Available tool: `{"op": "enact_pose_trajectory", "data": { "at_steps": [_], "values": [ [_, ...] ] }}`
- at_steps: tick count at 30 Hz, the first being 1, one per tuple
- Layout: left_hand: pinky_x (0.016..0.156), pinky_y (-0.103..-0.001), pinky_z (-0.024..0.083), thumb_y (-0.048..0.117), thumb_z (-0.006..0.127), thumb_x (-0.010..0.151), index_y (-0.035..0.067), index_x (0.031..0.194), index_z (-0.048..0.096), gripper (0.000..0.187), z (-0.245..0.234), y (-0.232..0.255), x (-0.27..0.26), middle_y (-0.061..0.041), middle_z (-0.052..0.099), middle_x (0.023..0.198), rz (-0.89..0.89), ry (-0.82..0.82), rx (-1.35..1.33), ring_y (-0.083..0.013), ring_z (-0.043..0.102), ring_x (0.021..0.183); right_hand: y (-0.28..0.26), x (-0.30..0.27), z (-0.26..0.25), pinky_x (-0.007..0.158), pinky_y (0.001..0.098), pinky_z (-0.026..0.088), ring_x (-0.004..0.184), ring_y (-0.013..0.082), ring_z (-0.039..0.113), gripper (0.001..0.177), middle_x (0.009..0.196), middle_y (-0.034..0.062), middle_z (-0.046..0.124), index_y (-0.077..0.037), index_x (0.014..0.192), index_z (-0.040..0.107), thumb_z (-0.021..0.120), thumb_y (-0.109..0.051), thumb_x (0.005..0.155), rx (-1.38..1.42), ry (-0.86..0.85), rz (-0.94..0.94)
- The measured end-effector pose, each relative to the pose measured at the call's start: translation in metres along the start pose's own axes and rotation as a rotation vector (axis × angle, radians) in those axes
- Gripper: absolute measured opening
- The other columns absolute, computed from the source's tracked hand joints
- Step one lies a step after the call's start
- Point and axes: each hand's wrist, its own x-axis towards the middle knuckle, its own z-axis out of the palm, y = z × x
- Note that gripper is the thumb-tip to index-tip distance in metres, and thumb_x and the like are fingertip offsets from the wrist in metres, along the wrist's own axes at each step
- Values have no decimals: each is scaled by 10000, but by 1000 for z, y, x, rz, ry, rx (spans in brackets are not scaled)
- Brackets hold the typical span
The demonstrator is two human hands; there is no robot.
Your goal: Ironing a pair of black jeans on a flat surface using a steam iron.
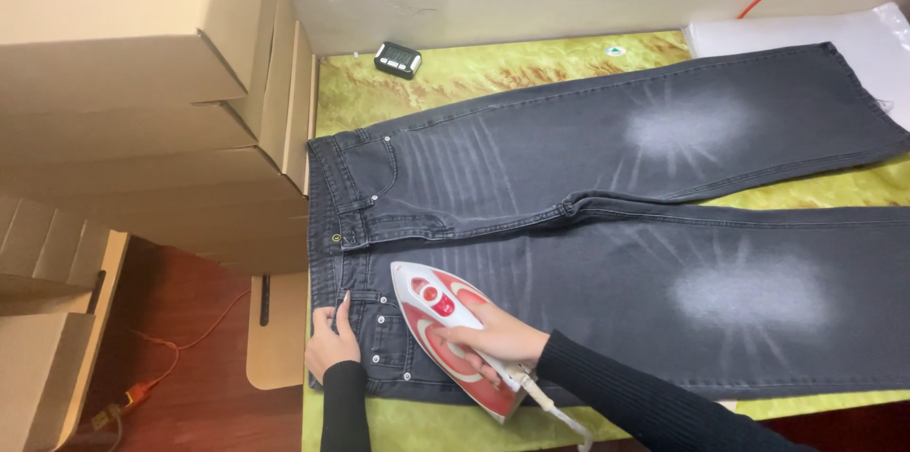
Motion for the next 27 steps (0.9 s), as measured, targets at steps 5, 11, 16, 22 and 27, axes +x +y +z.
{"op": "enact_pose_trajectory", "data": {
  "at_steps": [5, 11, 16, 22, 27],
  "values": [
    [543, -389, 408, 578, 429, 842, 190, 782, 484, 396, 6, -6, 1, -18, 604, 620, 33, 31, -11, -292, 556, 555, -2, 5, 0, 288, 213, 354, 275, 131, 407, 307, 432, 64, 438, -65, 690, 404, 531, -277, 872, 24, 69, 26],
    [566, -402, 416, 593, 435, 828, 190, 787, 490, 409, 8, -7, 1, -40, 633, 691, 37, 52, -21, -313, 575, 609, 11, -13, -18, 289, 217, 347, 270, 137, 400, 218, 433, 83, 439, -38, 816, 466, 546, -239, 849, 49, 134, 85],
    [583, -408, 418, 606, 408, 836, 188, 775, 478, 429, -5, 3, -1, -63, 610, 619, 17, -10, 11, -329, 573, 621, 31, -35, -47, 293, 229, 348, 270, 150, 406, 267, 432, 100, 456, -24, 710, 426, 530, -214, 866, 44, 177, 49],
    [646, -408, 431, 590, 407, 851, 178, 783, 470, 422, -14, 11, -2, -78, 642, 685, -25, -82, 9, -337, 592, 687, 64, -65, -90, 249, 268, 328, 222, 173, 344, 218, 334, 132, 390, 43, 859, 497, 501, -175, 865, 228, 359, 61],
    [701, -400, 426, 584, 359, 869, 178, 840, 487, 427, -22, 17, -4, -21, 643, 774, -51, -150, 8, -322, 600, 752, 74, -88, -109, 231, 292, 307, 221, 179, 331, 251, 337, 115, 372, 15, 767, 453, 528, -208, 857, 334, 463, 62]
  ]
}}
